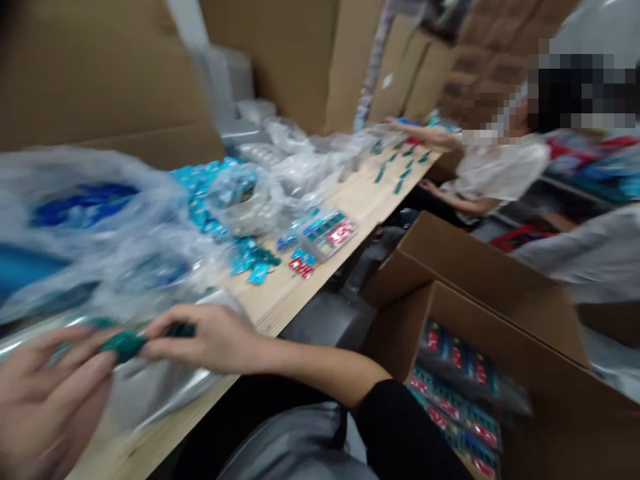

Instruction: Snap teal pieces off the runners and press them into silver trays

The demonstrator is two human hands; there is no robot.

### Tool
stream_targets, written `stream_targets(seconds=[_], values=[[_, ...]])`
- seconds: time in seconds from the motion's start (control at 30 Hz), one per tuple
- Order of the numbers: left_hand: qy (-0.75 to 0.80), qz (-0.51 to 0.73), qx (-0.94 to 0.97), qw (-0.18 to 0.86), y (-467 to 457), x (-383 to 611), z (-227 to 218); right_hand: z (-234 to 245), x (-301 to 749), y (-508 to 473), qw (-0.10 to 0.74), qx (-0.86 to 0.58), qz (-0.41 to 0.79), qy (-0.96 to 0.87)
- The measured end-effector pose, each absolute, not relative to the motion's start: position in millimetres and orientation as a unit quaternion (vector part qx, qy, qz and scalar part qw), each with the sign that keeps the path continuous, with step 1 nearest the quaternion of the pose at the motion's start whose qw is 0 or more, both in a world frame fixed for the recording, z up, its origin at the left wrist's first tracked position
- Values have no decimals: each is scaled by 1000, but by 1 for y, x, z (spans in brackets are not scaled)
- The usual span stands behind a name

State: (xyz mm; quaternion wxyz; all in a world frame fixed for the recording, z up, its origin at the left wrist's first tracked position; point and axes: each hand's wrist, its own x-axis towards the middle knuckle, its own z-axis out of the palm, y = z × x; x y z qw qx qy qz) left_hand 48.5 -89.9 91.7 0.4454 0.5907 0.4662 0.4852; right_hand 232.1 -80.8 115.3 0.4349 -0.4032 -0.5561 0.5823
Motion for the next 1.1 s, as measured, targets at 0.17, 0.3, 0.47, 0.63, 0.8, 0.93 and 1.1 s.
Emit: stream_targets(seconds=[0.17, 0.3, 0.47, 0.63, 0.8, 0.93, 1.1], values=[[415, 529, 537, 509, -88, 74, 123, 123, 244, -82, 490, -384, 388, -680], [375, 608, 472, 516, -87, 75, 123, 131, 248, -82, 490, -369, 261, -746], [369, 629, 431, 531, -85, 57, 124, 127, 266, -72, 501, -435, 160, -731], [473, 514, 516, 496, -81, 23, 118, 111, 290, -56, 478, -507, 164, -699], [549, 329, 642, 422, -86, 19, 114, 100, 294, -50, 449, -544, 197, -681], [581, 306, 678, 331, -87, 27, 112, 94, 291, -49, 447, -540, 213, -680], [591, 296, 705, 259, -85, 23, 102, 91, 291, -38, 468, -558, 342, -593]])
